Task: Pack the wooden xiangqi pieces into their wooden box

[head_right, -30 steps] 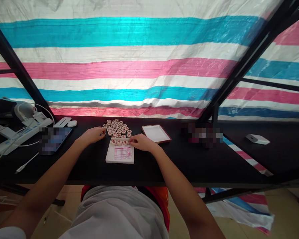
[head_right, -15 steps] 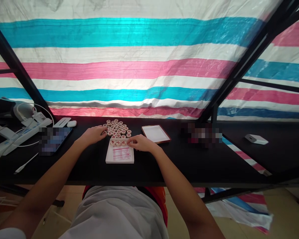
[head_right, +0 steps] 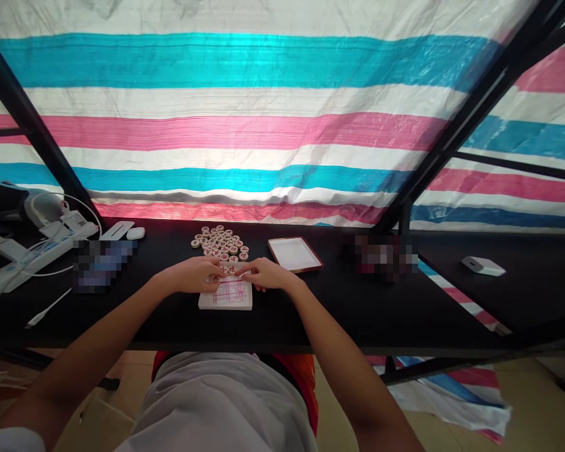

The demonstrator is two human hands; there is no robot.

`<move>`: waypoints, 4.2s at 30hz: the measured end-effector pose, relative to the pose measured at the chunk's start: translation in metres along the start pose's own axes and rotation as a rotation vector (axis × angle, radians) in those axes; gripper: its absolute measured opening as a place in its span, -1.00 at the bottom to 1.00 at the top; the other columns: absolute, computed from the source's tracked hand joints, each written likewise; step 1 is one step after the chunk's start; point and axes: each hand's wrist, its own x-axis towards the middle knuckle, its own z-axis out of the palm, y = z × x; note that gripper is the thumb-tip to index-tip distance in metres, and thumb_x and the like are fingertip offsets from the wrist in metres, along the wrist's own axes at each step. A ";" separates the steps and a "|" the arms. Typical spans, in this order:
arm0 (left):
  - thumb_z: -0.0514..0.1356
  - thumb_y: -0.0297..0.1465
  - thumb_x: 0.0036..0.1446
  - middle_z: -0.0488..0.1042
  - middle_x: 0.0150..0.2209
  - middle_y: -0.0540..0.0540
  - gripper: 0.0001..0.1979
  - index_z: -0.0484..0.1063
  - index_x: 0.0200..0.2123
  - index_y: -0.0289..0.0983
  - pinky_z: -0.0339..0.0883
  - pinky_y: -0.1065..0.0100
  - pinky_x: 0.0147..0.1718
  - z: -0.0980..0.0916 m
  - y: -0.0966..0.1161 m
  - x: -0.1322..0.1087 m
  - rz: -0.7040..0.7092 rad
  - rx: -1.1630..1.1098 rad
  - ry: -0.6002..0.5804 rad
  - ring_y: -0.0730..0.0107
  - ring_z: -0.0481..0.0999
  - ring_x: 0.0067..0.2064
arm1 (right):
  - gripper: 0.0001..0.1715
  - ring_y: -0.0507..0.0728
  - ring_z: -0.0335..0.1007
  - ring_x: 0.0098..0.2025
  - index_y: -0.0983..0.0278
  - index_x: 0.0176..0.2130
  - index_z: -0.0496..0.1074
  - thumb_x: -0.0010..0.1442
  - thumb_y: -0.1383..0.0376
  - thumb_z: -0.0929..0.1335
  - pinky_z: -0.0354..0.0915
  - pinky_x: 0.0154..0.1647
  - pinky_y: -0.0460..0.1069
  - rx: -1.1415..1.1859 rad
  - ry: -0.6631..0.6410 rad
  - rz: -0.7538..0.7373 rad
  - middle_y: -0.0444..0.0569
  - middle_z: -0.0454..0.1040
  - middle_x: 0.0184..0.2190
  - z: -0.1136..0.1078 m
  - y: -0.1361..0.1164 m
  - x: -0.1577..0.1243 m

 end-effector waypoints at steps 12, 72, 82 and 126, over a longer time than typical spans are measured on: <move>0.11 -0.39 0.15 0.44 -0.17 -0.09 -0.74 0.37 -0.07 -0.22 0.30 0.39 -0.16 0.009 -0.004 0.006 0.122 -0.065 0.278 0.34 0.44 -0.13 | -0.61 -0.02 0.24 -0.61 0.31 -0.17 0.50 0.16 0.12 0.27 0.16 -0.53 -0.13 -0.058 0.211 -0.136 -0.20 0.29 -0.68 -0.002 -0.003 -0.002; 0.06 -0.31 0.09 0.49 -0.27 -0.06 -0.86 0.38 -0.35 -0.20 0.21 0.38 -0.40 -0.009 -0.049 -0.005 -0.455 0.125 0.145 0.28 0.46 -0.30 | -0.76 0.09 0.33 -0.25 0.25 -0.19 0.42 0.08 0.28 0.34 0.22 -0.18 -0.02 -0.312 0.285 -0.229 -0.02 0.38 -0.22 0.003 0.011 0.008; 0.21 -0.34 -0.03 0.49 -0.36 -0.01 -0.88 0.52 -0.41 -0.23 0.21 0.46 -0.41 -0.014 -0.015 -0.006 -0.092 -0.179 -0.101 0.43 0.42 -0.37 | -0.82 0.07 0.28 -0.32 0.24 -0.25 0.43 0.12 0.22 0.34 0.19 -0.26 -0.04 -0.320 0.304 -0.222 -0.08 0.35 -0.34 0.003 0.014 0.012; 0.09 -0.29 0.05 0.51 -0.30 -0.06 -0.83 0.43 -0.35 -0.19 0.23 0.42 -0.42 -0.015 -0.047 -0.011 -0.455 0.062 0.001 0.31 0.47 -0.32 | -0.78 0.11 0.35 -0.25 0.24 -0.25 0.48 0.21 0.26 0.25 0.24 -0.21 -0.02 -0.271 0.293 -0.216 -0.02 0.43 -0.28 -0.002 0.018 0.011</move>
